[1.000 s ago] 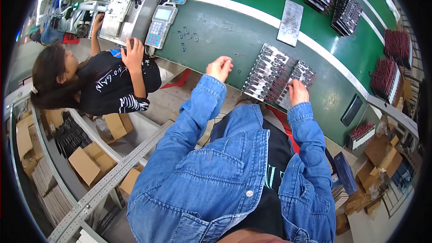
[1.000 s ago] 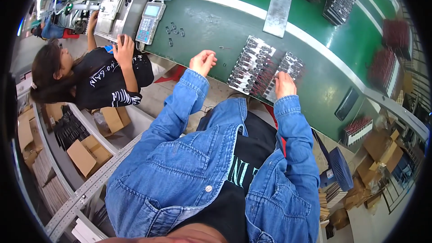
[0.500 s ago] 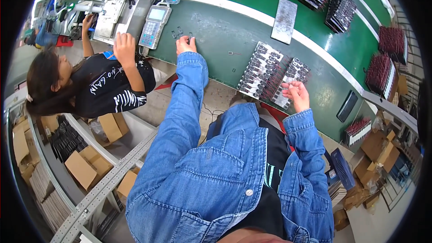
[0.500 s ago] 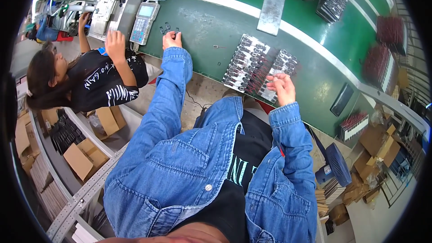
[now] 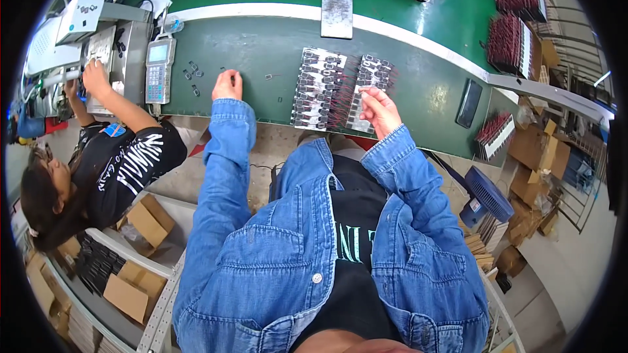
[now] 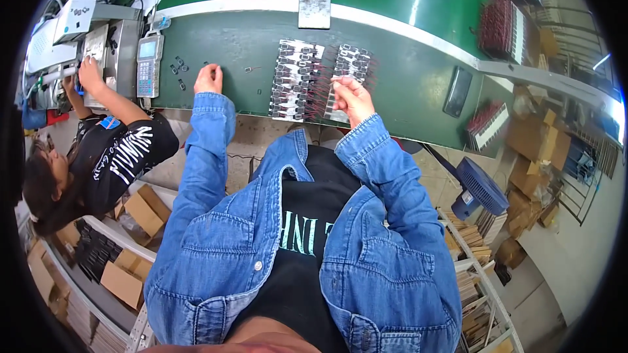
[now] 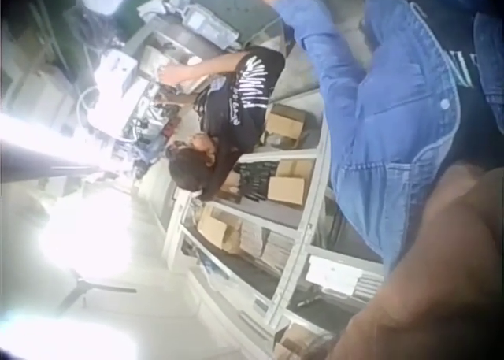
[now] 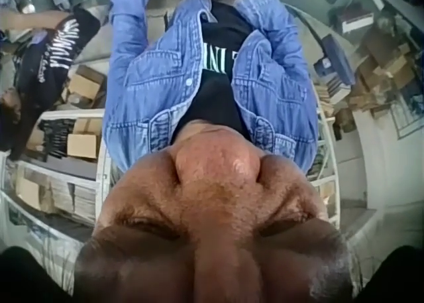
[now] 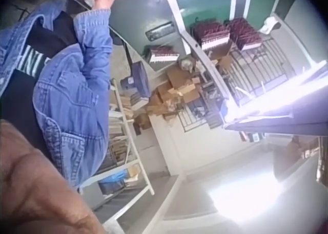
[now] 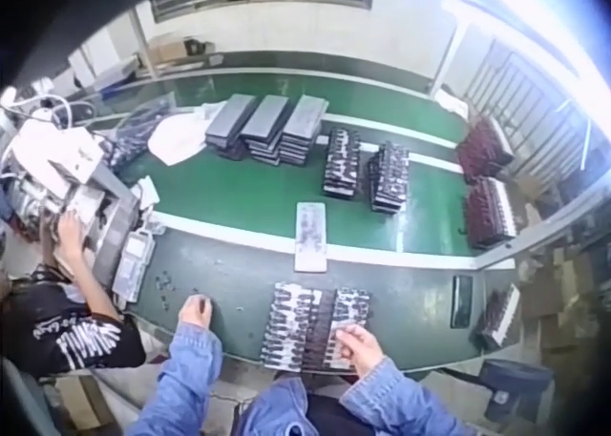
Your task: The person picks up small electronic components and presses them onto wire leads arranged in rows on a tray. They repeat this process for each component, occasionally moving the tray to reach the next row.
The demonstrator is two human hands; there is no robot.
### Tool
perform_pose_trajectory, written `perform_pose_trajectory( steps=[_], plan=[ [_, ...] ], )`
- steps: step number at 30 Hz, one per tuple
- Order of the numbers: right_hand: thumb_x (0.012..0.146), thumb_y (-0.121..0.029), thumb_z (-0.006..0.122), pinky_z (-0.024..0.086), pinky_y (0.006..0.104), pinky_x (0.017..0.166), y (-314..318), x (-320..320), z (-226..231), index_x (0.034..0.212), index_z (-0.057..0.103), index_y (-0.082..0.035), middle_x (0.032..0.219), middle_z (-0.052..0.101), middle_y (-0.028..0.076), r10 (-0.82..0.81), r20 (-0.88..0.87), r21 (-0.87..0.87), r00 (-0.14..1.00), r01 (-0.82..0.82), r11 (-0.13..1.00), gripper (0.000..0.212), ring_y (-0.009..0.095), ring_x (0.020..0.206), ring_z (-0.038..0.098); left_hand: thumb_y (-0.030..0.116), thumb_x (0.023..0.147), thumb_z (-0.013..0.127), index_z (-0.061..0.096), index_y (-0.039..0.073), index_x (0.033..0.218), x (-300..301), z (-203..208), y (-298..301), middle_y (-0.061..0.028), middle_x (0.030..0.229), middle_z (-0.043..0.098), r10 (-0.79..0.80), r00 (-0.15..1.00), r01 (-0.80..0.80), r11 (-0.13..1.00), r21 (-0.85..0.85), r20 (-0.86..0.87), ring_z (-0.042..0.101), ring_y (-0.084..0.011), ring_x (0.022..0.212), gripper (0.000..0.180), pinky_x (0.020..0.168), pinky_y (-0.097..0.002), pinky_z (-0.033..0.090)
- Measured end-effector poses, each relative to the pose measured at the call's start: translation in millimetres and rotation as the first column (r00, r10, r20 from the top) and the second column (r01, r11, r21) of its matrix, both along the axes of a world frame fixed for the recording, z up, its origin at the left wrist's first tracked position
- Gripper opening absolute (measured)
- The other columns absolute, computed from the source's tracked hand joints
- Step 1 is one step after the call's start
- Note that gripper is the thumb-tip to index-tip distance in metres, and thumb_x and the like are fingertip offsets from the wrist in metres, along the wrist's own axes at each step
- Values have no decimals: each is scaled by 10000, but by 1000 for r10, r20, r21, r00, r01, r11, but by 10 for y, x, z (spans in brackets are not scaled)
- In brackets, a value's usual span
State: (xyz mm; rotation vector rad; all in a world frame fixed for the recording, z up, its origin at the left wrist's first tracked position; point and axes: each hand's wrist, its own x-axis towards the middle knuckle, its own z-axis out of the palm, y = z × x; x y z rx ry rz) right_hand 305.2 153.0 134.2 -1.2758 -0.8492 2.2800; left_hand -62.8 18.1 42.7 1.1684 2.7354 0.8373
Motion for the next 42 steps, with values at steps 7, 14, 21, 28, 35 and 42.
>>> perform_pose_trajectory(
  steps=[7,14,21,28,35,42],
  plan=[
    [891,-159,610,509,306,729,-8,-4,212,1149,552,-29,941,627,78,-75,-4,-11,997,75,997,294,102,685,555,161,818,652,673,56,917,23,-111,-248,-108,841,636,229,967,-249,943,219,112,632,-230,717,145,664,-330,514],
    [896,-134,596,522,320,755,-42,-19,60,1149,548,-32,1010,636,118,-19,87,25,996,17,1000,277,109,699,574,222,812,671,644,72,1017,156,304,-114,-101,996,601,297,947,-290,955,-67,124,621,-267,842,256,738,-382,510],
    [893,-105,594,524,305,753,-124,-156,99,1108,555,-39,1004,644,123,46,65,60,997,-50,997,228,106,720,585,275,798,677,636,110,1014,111,101,-14,-68,1015,591,215,976,-218,971,-96,-35,606,-279,904,275,769,-415,505],
    [888,-123,614,527,302,751,-142,-143,104,1063,581,-39,970,648,99,88,45,60,995,-90,994,197,103,727,585,243,783,685,643,121,963,91,41,23,-58,967,615,-3,980,-20,994,-110,-200,622,-262,865,221,711,-394,523],
    [886,-115,616,537,303,761,-120,-359,169,1023,594,-30,946,632,65,90,82,106,993,-99,989,162,122,767,605,142,772,681,636,84,957,1089,889,376,-92,904,648,-437,843,371,895,248,315,646,-263,756,200,670,-354,535],
    [882,-103,617,546,295,761,-95,-342,90,990,589,-27,929,628,71,120,36,40,992,-121,992,135,161,809,643,63,792,679,636,36,1022,1673,988,426,-88,900,651,-686,683,600,722,345,250,662,-184,768,236,688,-294,550]
  ],
)
